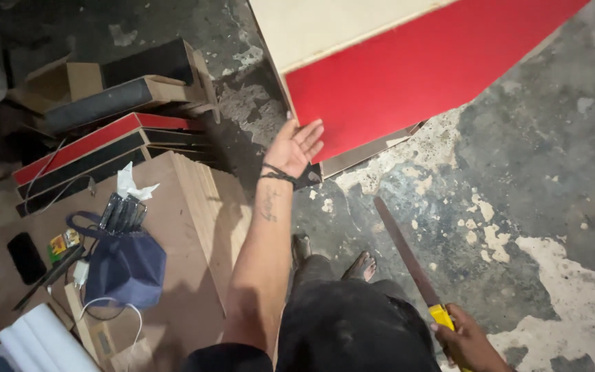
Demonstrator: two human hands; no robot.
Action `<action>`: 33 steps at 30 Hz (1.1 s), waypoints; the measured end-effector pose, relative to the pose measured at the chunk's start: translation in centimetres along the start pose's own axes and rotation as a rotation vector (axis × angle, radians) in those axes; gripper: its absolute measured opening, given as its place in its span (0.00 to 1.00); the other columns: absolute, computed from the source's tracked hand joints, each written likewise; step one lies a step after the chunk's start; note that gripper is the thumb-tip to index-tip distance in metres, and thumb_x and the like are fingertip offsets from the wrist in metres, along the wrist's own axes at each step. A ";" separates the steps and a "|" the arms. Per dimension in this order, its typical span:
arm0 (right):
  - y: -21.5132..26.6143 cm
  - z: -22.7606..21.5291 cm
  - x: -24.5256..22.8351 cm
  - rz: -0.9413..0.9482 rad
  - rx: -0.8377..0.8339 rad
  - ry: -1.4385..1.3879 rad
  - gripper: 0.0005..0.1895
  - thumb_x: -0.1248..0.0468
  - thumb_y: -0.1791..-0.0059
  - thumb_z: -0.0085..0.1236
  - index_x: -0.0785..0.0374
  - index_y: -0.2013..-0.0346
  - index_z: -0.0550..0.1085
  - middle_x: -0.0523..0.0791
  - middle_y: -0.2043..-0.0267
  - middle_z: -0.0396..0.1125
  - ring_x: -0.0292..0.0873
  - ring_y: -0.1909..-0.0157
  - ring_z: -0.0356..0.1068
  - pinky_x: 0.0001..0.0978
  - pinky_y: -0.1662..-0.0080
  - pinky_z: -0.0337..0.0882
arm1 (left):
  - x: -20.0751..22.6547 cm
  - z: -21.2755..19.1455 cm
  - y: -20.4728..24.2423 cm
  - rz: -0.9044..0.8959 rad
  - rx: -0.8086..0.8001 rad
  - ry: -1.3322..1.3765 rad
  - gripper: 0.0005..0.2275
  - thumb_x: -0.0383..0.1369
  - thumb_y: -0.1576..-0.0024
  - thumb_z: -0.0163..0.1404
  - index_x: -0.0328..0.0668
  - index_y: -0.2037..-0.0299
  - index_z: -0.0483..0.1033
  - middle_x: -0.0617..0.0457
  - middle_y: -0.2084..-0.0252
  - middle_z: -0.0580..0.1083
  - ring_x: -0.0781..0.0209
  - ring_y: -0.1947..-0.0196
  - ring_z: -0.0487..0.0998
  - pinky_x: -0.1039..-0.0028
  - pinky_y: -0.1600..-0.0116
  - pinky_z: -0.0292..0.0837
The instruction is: Filing the edges of a cutout in a wooden panel to smooth them
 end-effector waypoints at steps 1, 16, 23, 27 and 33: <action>-0.5 0.6 0.3 -0.001 0.009 0.000 0.11 0.65 0.46 0.57 0.70 0.53 0.69 0.57 0.71 0.62 0.52 0.78 0.57 0.44 0.73 0.56 | -0.3 -0.6 -1.2 -0.004 -0.007 0.005 0.05 0.38 0.33 0.45 0.49 0.56 0.66 0.41 0.48 0.79 0.49 0.51 0.82 0.59 0.46 0.78; 3.8 13.0 -12.7 -0.276 0.152 0.255 0.11 0.63 0.43 0.47 0.65 0.58 0.76 0.53 0.63 0.75 0.49 0.69 0.72 0.39 0.66 0.75 | 16.1 12.1 9.4 1.055 -0.554 -0.966 0.32 0.60 0.34 0.35 0.38 0.34 0.61 0.42 0.34 0.68 0.49 0.34 0.72 0.61 0.30 0.73; 6.6 16.4 -19.7 -0.466 -0.114 0.002 0.13 0.59 0.44 0.49 0.66 0.67 0.67 0.50 0.77 0.64 0.43 0.86 0.57 0.36 0.81 0.59 | 13.3 13.4 4.5 0.867 -0.603 -1.401 0.31 0.69 0.49 0.34 0.54 0.52 0.66 0.65 0.80 0.51 0.68 0.80 0.51 0.73 0.74 0.49; 7.7 16.4 -21.6 -0.420 -0.115 0.029 0.11 0.62 0.50 0.58 0.67 0.63 0.67 0.49 0.82 0.60 0.43 0.86 0.55 0.39 0.81 0.59 | 13.9 14.3 5.2 1.144 -0.636 -1.094 0.21 0.53 0.37 0.42 0.46 0.73 0.57 0.60 0.78 0.43 0.68 0.83 0.43 0.70 0.74 0.41; 6.5 16.5 -26.1 -0.550 -0.253 0.200 0.08 0.67 0.51 0.59 0.63 0.64 0.67 0.45 0.88 0.63 0.39 0.88 0.60 0.37 0.80 0.67 | 12.4 15.0 5.2 1.134 -0.594 -1.187 0.26 0.60 0.37 0.32 0.47 0.75 0.60 0.63 0.79 0.58 0.67 0.81 0.57 0.74 0.73 0.59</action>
Point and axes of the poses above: each hand's wrist, its own y-axis away from the middle knuckle, its own z-axis out of the palm, x = y × z, the point moved 9 cm from there along -y, towards the middle knuckle
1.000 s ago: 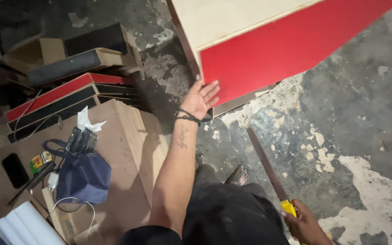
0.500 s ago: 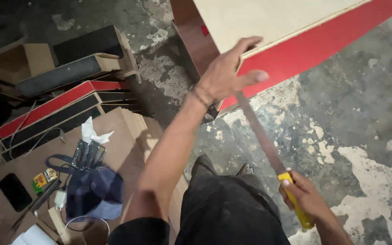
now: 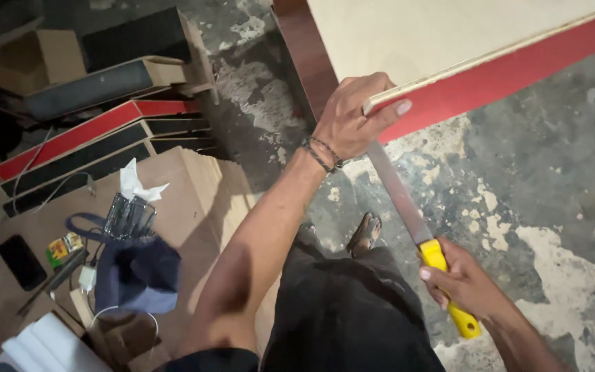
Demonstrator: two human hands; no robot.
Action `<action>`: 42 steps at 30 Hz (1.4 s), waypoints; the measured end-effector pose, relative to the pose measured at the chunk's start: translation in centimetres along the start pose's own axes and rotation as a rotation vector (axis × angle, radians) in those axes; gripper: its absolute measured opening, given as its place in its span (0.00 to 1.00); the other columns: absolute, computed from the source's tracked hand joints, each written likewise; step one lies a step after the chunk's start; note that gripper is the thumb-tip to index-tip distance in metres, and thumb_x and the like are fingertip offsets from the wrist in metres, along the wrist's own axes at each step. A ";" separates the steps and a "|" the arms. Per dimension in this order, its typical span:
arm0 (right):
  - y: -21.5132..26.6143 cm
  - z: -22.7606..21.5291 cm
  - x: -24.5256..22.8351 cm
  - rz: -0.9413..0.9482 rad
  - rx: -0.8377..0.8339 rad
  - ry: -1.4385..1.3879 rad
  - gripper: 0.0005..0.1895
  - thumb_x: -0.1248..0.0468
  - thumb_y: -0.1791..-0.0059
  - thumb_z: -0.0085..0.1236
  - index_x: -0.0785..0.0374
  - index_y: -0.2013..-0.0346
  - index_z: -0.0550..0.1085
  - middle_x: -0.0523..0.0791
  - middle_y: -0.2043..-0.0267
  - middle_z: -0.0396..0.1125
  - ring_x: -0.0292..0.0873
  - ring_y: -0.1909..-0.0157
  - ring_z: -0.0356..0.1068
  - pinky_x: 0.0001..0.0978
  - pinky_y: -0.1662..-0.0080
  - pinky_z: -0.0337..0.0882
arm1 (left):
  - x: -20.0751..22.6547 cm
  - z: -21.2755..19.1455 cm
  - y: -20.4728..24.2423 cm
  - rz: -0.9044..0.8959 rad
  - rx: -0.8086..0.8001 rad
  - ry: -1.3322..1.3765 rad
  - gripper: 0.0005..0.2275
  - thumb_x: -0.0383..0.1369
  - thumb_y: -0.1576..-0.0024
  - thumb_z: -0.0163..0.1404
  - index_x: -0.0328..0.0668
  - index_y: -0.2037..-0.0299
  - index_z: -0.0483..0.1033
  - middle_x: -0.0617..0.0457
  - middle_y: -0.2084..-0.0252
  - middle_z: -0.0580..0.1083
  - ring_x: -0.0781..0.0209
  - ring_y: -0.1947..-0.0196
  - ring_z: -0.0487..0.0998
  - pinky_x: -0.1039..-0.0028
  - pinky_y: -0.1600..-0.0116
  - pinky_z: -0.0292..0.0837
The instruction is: Filing the edges of a cutout in a wooden panel to smooth them
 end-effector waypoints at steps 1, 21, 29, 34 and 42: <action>-0.6 -0.1 -0.7 -0.002 -0.010 0.004 0.08 0.67 0.51 0.59 0.63 0.64 0.67 0.45 0.88 0.63 0.39 0.88 0.60 0.37 0.80 0.67 | 0.1 -0.2 -0.1 -0.003 0.005 -0.009 0.26 0.60 0.37 0.32 0.47 0.75 0.60 0.63 0.79 0.58 0.67 0.81 0.57 0.74 0.73 0.59; -6.1 -2.5 1.0 -0.149 -0.049 -0.206 0.10 0.75 0.54 0.57 0.72 0.61 0.66 0.50 0.87 0.59 0.46 0.97 0.63 0.37 0.88 0.66 | -0.2 -0.8 0.2 0.069 0.093 0.180 0.11 0.39 0.38 0.55 0.46 0.70 0.73 0.47 0.78 0.69 0.39 0.76 0.73 0.64 0.66 0.74; -10.3 0.8 -2.7 -0.190 0.055 0.254 0.11 0.61 0.47 0.53 0.67 0.56 0.68 0.56 0.80 0.63 0.58 0.81 0.66 0.44 0.76 0.63 | -0.6 -0.7 0.4 0.093 0.053 0.226 0.11 0.38 0.37 0.54 0.46 0.70 0.74 0.52 0.81 0.70 0.51 0.80 0.71 0.68 0.69 0.72; -5.0 -1.6 1.9 -0.044 0.289 0.722 0.25 0.44 0.46 0.51 0.61 0.47 0.68 0.62 0.62 0.71 0.73 0.58 0.72 0.60 0.57 0.70 | -2.2 -0.3 1.2 0.107 0.085 0.248 0.12 0.38 0.37 0.53 0.45 0.71 0.73 0.51 0.81 0.67 0.56 0.80 0.71 0.69 0.70 0.71; -9.6 -4.2 14.1 0.105 0.179 -0.026 0.20 0.54 0.42 0.45 0.70 0.52 0.75 0.59 0.77 0.67 0.57 0.79 0.72 0.48 0.74 0.72 | 0.1 -1.1 0.2 0.066 0.117 0.195 0.12 0.43 0.38 0.53 0.48 0.70 0.70 0.50 0.78 0.71 0.42 0.75 0.75 0.63 0.61 0.75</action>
Point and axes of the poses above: each hand's wrist, its own y-axis away from the middle knuckle, its own z-axis out of the palm, x = y × z, the point moved 9 cm from there along -y, towards the middle knuckle
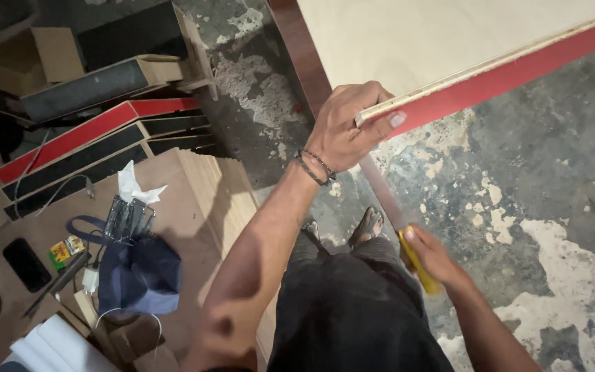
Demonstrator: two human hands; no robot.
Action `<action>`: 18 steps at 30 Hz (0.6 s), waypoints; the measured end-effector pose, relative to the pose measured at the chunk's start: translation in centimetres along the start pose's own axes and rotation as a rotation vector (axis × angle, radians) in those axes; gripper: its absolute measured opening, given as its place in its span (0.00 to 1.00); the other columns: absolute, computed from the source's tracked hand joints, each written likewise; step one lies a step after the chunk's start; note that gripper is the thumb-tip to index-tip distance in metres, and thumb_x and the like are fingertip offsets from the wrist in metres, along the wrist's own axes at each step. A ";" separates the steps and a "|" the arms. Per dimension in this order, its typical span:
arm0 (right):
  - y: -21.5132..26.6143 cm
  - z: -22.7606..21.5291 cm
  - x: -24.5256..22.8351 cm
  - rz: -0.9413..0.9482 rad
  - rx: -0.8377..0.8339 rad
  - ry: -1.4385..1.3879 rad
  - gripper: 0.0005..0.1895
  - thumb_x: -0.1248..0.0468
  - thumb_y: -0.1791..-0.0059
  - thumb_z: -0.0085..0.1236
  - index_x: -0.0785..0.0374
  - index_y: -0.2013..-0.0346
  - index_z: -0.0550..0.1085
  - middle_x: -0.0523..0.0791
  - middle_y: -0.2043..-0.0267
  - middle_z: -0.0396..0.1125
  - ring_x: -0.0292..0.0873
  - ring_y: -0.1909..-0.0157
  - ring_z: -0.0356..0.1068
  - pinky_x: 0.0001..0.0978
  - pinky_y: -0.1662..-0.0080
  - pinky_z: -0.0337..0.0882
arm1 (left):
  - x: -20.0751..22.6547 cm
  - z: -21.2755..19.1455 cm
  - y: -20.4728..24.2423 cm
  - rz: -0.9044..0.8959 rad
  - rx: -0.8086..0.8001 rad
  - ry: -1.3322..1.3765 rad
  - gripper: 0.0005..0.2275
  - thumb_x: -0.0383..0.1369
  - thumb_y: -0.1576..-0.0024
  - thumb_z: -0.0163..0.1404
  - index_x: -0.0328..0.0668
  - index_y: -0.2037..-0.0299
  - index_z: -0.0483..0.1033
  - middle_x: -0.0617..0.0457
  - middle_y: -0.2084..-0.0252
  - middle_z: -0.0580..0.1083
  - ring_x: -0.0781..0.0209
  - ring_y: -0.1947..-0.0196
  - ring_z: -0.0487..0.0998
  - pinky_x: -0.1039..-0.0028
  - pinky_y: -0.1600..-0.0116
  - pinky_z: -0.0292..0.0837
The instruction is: Filing the edges of a cutout in a wooden panel to smooth them
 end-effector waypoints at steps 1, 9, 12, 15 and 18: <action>-0.9 1.5 -2.3 0.002 -0.004 -0.004 0.20 0.54 0.42 0.45 0.70 0.52 0.75 0.59 0.77 0.67 0.57 0.79 0.72 0.48 0.74 0.72 | -0.6 0.3 0.3 -0.004 -0.003 -0.003 0.12 0.43 0.38 0.53 0.48 0.70 0.70 0.50 0.78 0.71 0.42 0.75 0.75 0.63 0.61 0.75; -3.7 11.0 -11.7 -0.160 -0.246 0.268 0.17 0.52 0.43 0.44 0.63 0.56 0.71 0.54 0.74 0.69 0.49 0.81 0.68 0.39 0.76 0.70 | -1.2 0.2 0.5 0.006 -0.051 -0.024 0.13 0.43 0.38 0.54 0.47 0.69 0.70 0.46 0.78 0.69 0.39 0.74 0.75 0.61 0.64 0.74; -3.9 10.2 -1.6 0.030 -0.277 0.201 0.19 0.50 0.43 0.44 0.61 0.49 0.73 0.51 0.77 0.70 0.45 0.83 0.71 0.38 0.78 0.70 | -0.9 -0.1 0.5 0.009 -0.060 0.035 0.13 0.39 0.38 0.54 0.45 0.72 0.68 0.45 0.78 0.69 0.39 0.77 0.74 0.62 0.66 0.73; 0.8 8.6 0.1 0.054 -0.315 0.311 0.20 0.53 0.47 0.57 0.62 0.45 0.74 0.48 0.78 0.69 0.44 0.82 0.71 0.34 0.77 0.70 | -1.6 -0.3 0.4 -0.010 -0.066 0.054 0.11 0.39 0.39 0.56 0.46 0.70 0.71 0.49 0.78 0.70 0.43 0.77 0.73 0.66 0.65 0.73; 6.3 5.0 -2.5 0.107 -0.220 0.534 0.16 0.47 0.50 0.54 0.48 0.54 0.77 0.39 0.62 0.76 0.36 0.61 0.73 0.30 0.59 0.68 | 0.9 0.2 -0.5 -0.043 -0.154 -0.057 0.21 0.50 0.35 0.42 0.40 0.71 0.67 0.59 0.80 0.56 0.63 0.80 0.54 0.71 0.72 0.50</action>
Point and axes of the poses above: each hand's wrist, its own y-axis away from the middle knuckle, its own z-axis out of the palm, x = y × z, the point moved 9 cm from there along -y, towards the middle knuckle
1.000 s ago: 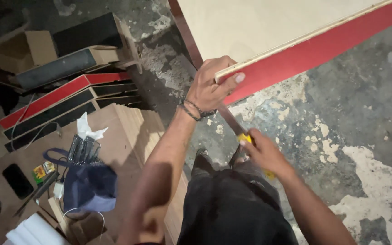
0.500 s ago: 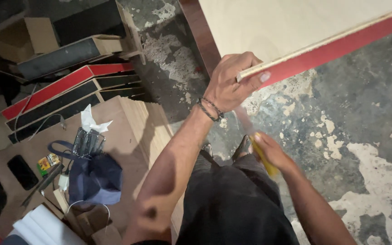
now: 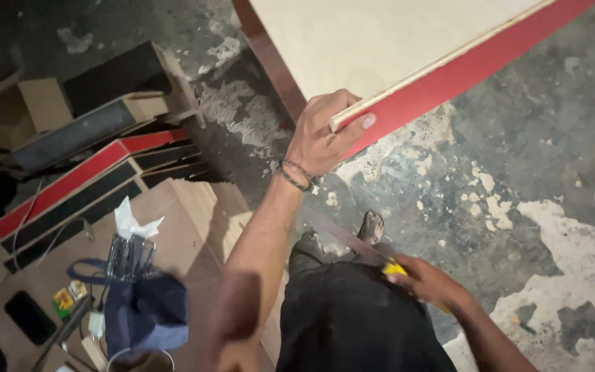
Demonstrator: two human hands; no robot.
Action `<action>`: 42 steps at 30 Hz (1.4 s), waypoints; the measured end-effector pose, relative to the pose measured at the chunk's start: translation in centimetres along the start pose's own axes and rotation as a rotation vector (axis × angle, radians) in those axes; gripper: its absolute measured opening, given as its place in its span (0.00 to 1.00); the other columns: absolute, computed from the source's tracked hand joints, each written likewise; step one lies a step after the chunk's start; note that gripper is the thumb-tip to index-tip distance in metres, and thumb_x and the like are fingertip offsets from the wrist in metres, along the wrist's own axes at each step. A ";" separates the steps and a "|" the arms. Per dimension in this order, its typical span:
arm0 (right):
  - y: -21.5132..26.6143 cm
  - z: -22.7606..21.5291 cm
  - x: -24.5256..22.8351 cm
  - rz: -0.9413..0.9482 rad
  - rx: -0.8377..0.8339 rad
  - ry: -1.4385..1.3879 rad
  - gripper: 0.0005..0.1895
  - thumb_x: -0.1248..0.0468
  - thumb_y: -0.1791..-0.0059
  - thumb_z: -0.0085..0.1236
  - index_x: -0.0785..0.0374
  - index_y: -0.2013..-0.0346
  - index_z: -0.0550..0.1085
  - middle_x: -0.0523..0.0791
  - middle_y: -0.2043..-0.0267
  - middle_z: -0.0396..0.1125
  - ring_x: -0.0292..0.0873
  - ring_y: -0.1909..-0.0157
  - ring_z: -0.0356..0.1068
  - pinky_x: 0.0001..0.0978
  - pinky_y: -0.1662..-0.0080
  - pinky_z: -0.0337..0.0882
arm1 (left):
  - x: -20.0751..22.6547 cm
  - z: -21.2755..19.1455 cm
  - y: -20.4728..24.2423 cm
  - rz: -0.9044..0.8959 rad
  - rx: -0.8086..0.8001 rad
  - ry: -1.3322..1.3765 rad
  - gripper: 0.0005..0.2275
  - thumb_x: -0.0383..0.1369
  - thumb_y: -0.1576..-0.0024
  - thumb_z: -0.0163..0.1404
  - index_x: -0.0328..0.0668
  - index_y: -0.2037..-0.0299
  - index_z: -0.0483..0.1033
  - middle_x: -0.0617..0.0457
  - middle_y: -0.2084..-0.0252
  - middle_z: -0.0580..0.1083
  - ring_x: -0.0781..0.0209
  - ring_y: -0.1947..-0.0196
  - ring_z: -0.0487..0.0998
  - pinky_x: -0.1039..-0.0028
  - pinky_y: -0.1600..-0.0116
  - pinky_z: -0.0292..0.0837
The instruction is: Filing the edges of a cutout in a wooden panel to smooth them
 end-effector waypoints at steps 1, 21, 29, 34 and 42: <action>0.6 0.6 3.1 0.004 0.014 -0.015 0.16 0.47 0.50 0.54 0.48 0.54 0.77 0.39 0.62 0.76 0.36 0.61 0.73 0.30 0.59 0.68 | -0.9 0.5 0.6 0.009 -0.015 0.011 0.21 0.50 0.35 0.42 0.40 0.71 0.67 0.59 0.80 0.56 0.63 0.80 0.54 0.71 0.72 0.50; 2.3 -4.2 5.3 -0.127 0.510 -1.110 0.17 0.52 0.41 0.43 0.62 0.63 0.69 0.45 0.76 0.65 0.39 0.83 0.61 0.28 0.82 0.65 | -1.0 2.7 9.0 0.195 0.682 -0.544 0.26 0.37 0.36 0.53 0.43 0.32 0.53 0.47 0.47 0.58 0.57 0.49 0.61 0.64 0.41 0.67; 2.0 -4.6 6.4 -0.191 0.464 -1.168 0.19 0.50 0.41 0.39 0.62 0.67 0.62 0.45 0.81 0.60 0.39 0.88 0.56 0.29 0.85 0.58 | -0.6 1.6 8.2 0.167 0.602 -0.492 0.19 0.18 0.38 0.49 0.45 0.47 0.50 0.47 0.54 0.53 0.54 0.59 0.54 0.65 0.60 0.58; 1.3 -4.6 6.9 -0.243 0.523 -1.272 0.22 0.47 0.41 0.39 0.63 0.67 0.64 0.45 0.81 0.61 0.39 0.88 0.57 0.30 0.84 0.60 | -1.0 1.2 8.0 0.147 0.610 -0.432 0.19 0.19 0.39 0.51 0.45 0.50 0.51 0.46 0.54 0.55 0.56 0.61 0.54 0.64 0.56 0.60; 1.9 -4.8 6.4 -0.297 0.502 -1.266 0.23 0.47 0.43 0.43 0.59 0.74 0.60 0.46 0.83 0.59 0.40 0.91 0.55 0.30 0.87 0.55 | -1.4 1.2 8.0 0.213 0.580 -0.373 0.19 0.17 0.40 0.50 0.45 0.50 0.51 0.46 0.53 0.55 0.59 0.61 0.58 0.73 0.59 0.64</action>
Point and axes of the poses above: each hand's wrist, its own y-axis away from the middle knuckle, its own z-axis out of the palm, x = y × z, the point moved 9 cm from there along -y, towards the middle knuckle
